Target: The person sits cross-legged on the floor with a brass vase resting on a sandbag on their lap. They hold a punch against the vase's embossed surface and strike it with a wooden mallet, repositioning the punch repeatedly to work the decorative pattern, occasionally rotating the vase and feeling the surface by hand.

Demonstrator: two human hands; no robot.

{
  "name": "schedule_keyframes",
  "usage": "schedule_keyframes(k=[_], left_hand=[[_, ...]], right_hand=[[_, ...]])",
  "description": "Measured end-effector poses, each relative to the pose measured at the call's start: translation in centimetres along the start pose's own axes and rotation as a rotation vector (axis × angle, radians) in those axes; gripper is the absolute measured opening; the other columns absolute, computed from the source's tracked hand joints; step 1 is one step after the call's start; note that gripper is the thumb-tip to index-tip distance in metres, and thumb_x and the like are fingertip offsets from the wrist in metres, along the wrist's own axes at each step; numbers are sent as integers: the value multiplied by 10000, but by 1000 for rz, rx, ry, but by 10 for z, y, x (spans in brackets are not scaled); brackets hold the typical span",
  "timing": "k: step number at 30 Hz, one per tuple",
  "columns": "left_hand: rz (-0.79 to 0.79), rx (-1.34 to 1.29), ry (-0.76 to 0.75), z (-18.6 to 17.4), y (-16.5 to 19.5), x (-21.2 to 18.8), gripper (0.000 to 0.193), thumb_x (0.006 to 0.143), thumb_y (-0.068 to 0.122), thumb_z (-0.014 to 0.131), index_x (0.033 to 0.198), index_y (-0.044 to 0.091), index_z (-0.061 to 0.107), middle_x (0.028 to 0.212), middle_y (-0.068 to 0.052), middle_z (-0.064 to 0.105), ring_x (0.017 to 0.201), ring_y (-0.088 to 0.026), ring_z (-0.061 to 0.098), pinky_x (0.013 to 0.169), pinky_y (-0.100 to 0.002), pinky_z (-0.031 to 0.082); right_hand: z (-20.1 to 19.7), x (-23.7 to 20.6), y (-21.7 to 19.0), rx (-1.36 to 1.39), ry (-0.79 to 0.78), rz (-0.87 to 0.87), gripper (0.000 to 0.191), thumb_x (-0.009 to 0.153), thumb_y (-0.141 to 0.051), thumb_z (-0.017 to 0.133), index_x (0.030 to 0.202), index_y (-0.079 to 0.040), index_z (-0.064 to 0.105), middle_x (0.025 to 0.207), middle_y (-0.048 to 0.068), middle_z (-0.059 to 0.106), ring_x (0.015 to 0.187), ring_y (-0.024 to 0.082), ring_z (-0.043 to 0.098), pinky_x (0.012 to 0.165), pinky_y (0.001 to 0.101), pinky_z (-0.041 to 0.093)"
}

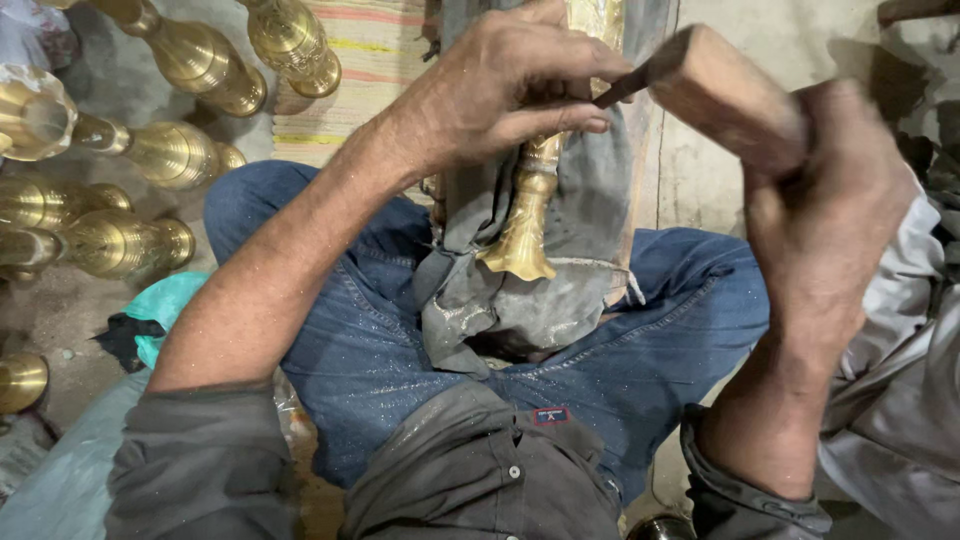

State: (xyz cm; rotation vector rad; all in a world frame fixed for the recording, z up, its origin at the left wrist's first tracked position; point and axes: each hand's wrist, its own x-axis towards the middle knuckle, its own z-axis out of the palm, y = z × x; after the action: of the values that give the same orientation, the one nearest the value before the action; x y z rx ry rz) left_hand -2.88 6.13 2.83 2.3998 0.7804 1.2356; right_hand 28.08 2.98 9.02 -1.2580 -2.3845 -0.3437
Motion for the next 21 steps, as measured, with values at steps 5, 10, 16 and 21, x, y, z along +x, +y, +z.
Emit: schedule_keyframes(k=[5, 10, 16, 21], left_hand=[[-11, -24, -29, -3, -1, 0, 342, 1028, 259, 812, 1284, 62, 699, 1178, -80, 754, 1065, -269, 654, 933, -432, 525], [-19, -63, -42, -5, -2, -2, 359, 1055, 266, 822, 1335, 76, 704, 1150, -80, 755, 1048, -278, 646, 925, -444, 529], [-20, -46, -22, -2, -3, -2, 384, 1028, 291, 809, 1313, 62, 693, 1158, -84, 738, 1072, -267, 645, 915, -423, 540], [-57, -43, -55, -2, -2, -2, 392, 1049, 316, 844, 1348, 95, 720, 1016, -71, 713, 996, -254, 628, 861, -426, 521]], right_hand=[[7, -7, 13, 373, 16, 39, 177, 1004, 108, 656, 1142, 15, 598, 974, 102, 687, 847, 198, 726, 760, 277, 573], [10, -9, 16, 341, 90, -15, 199, 1002, 118, 727, 1053, -6, 580, 965, 142, 661, 898, 308, 704, 827, 366, 583], [4, -6, 13, 433, 43, 164, 156, 1012, 40, 677, 1142, 2, 600, 1017, 95, 699, 932, 258, 741, 858, 322, 592], [1, -8, 10, 49, 16, 23, 219, 989, -20, 805, 1031, 12, 592, 885, 126, 671, 804, 264, 686, 778, 358, 537]])
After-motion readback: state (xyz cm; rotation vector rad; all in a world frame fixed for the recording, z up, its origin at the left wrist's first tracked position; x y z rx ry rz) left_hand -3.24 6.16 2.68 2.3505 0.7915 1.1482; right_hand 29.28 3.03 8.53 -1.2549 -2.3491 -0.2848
